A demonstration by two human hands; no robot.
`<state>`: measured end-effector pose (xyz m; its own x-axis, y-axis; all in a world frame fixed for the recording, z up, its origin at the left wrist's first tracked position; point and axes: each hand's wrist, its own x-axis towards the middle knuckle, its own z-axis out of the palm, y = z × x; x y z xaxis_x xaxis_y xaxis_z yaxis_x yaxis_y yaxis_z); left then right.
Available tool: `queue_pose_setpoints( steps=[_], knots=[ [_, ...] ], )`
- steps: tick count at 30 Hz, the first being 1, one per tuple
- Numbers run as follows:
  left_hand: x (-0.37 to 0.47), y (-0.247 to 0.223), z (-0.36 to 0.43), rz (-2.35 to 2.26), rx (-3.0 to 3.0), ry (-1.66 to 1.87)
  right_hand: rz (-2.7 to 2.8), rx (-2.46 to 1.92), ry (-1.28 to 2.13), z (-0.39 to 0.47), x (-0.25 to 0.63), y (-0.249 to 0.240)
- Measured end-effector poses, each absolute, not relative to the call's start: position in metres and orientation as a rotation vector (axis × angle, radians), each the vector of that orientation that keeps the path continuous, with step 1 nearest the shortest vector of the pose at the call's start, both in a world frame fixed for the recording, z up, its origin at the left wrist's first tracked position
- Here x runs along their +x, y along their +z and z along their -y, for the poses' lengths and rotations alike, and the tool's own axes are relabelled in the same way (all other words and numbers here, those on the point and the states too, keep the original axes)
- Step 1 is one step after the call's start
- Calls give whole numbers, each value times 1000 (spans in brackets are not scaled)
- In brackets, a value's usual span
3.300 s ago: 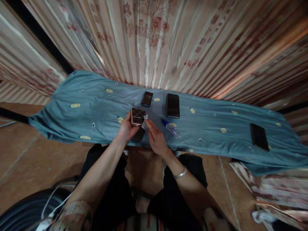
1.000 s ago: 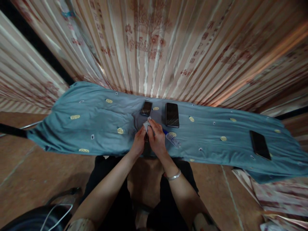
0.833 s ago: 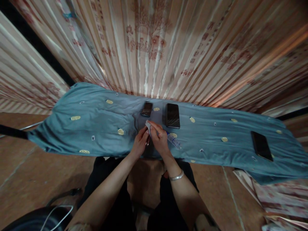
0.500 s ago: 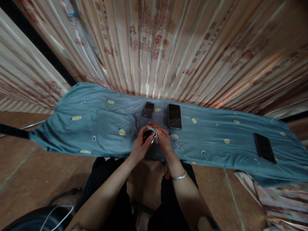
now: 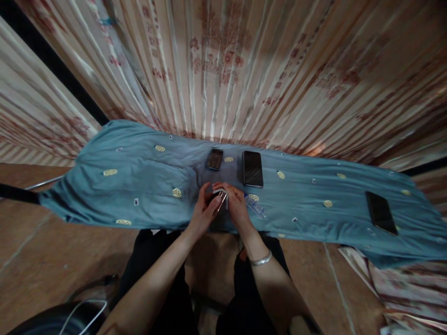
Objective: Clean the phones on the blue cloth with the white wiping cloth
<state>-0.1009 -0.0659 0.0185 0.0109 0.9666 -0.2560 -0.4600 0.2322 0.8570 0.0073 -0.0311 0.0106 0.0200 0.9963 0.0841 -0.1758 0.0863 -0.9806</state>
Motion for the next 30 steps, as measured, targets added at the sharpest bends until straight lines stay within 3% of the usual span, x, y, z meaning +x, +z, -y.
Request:
queue_pose_setpoints(
  steps=[30],
  knots=[
    [-113, 30, 79, -934, 601, 1085, 1533, -1114, 1307, 43, 29, 30]
  ],
)
